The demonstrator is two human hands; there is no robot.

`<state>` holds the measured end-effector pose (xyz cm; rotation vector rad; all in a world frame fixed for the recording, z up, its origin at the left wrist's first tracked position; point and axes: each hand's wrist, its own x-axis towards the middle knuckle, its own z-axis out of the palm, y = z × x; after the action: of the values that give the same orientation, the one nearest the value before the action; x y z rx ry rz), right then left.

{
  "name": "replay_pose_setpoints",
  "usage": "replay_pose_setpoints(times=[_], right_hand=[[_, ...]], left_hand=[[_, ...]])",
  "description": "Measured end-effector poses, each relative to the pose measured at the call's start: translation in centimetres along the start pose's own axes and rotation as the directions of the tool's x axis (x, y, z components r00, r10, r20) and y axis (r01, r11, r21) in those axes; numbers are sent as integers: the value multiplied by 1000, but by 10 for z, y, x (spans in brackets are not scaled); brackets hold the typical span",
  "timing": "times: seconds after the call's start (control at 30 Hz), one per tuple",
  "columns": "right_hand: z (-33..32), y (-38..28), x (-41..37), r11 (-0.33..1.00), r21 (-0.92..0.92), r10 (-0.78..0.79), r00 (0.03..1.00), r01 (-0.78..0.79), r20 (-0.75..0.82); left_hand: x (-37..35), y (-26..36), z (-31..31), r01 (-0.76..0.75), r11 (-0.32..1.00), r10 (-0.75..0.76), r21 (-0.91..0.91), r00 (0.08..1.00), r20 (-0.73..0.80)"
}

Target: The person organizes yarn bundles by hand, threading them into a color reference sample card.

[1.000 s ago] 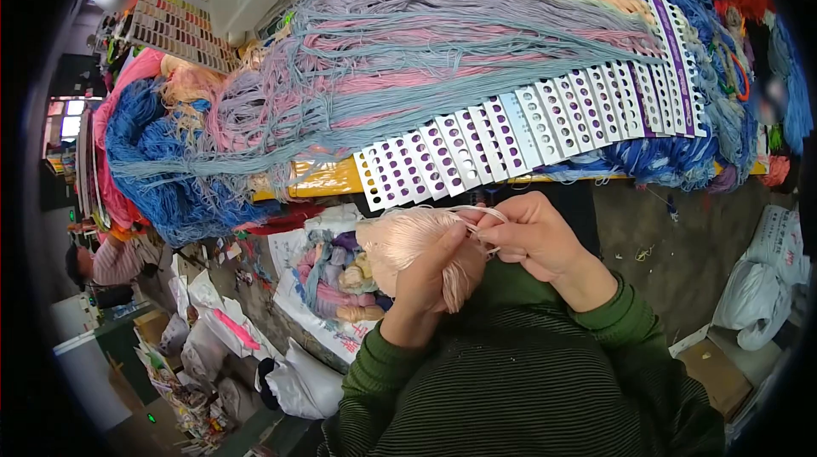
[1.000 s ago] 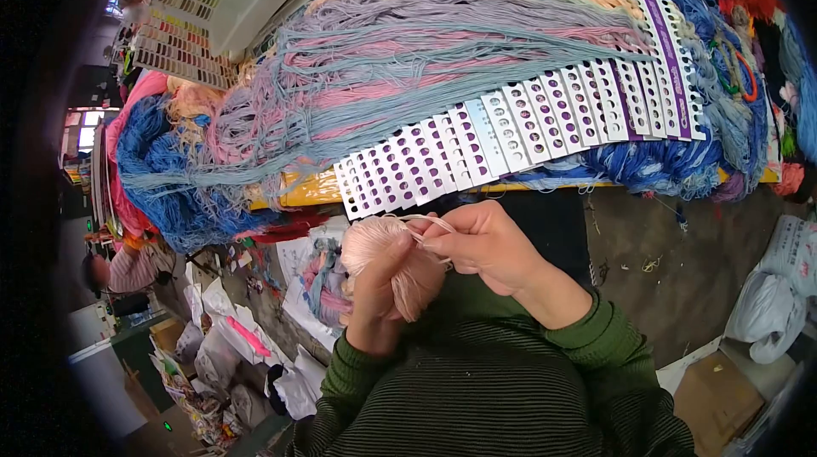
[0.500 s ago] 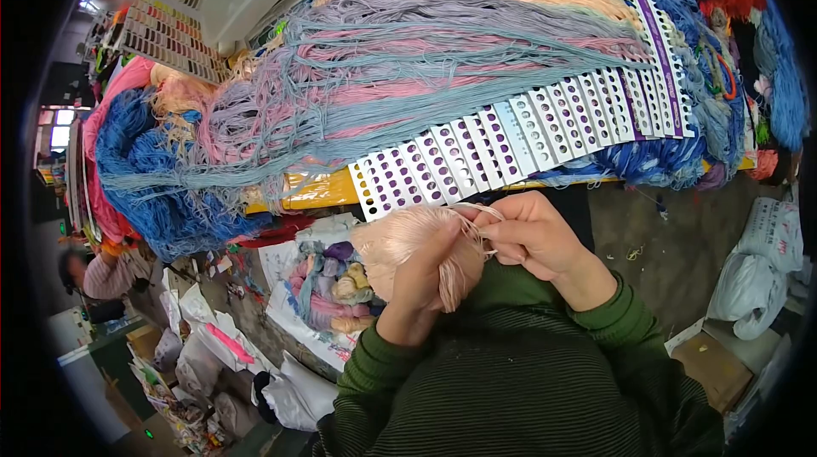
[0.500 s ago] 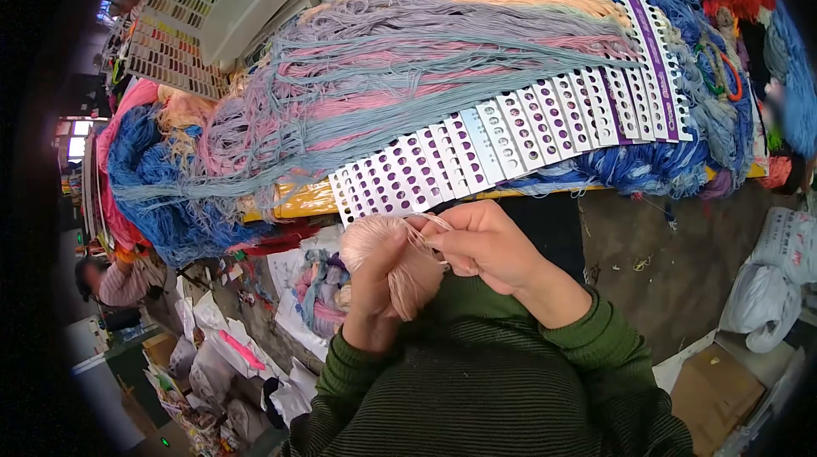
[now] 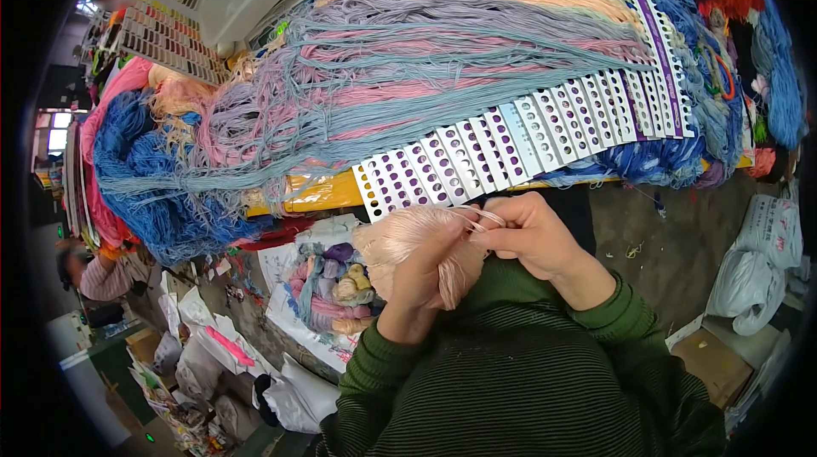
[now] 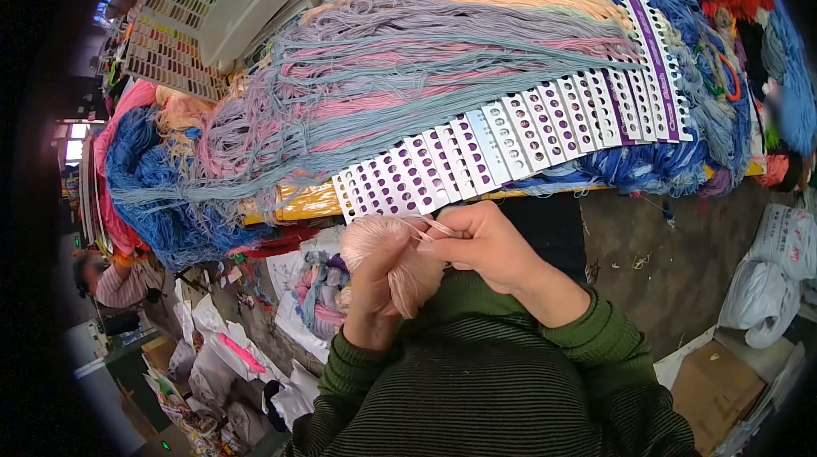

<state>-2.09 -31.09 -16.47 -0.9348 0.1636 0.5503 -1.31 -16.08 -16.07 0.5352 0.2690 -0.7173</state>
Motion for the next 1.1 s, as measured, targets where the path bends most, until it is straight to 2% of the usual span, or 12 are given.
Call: replay_pose_setpoints(times=[0.1,0.2,0.3,0.33,0.43,0.53,0.63,0.73,0.93,1.03,1.1], right_hand=[[-2,-9,-3,960,233,144,987,-155,65],[-14,4,-6,985,167,6,967,-50,255],[-8,2,-3,958,258,131,991,-126,-3],[-4,-2,-2,955,265,138,990,-136,9],[7,-6,-2,989,80,132,985,-124,-107],[11,-7,0,989,-129,58,995,-67,-76],[14,-6,3,997,-32,65,993,-68,-96],[15,-7,3,996,-14,84,990,-86,-113],[10,-5,4,998,26,50,998,-49,-49],[13,-7,4,999,10,45,996,-44,-72],[14,-8,5,997,-64,42,996,-47,-83]], left_hand=[[-2,1,0,15,1000,-15,9,999,29],[-9,-2,-10,45,997,-48,63,998,50],[-9,-6,-1,-24,997,19,71,998,67],[-8,-6,4,-65,996,61,63,995,74],[-8,-5,-5,-77,988,61,132,991,122],[-9,-6,-4,-73,990,55,121,987,150],[-9,-4,-6,-54,993,38,105,989,143],[-10,-3,-5,-70,997,62,33,980,188],[-9,2,5,-61,996,56,66,996,75],[-9,1,2,-21,999,22,-28,998,54],[-9,1,0,-38,999,38,10,999,31]])
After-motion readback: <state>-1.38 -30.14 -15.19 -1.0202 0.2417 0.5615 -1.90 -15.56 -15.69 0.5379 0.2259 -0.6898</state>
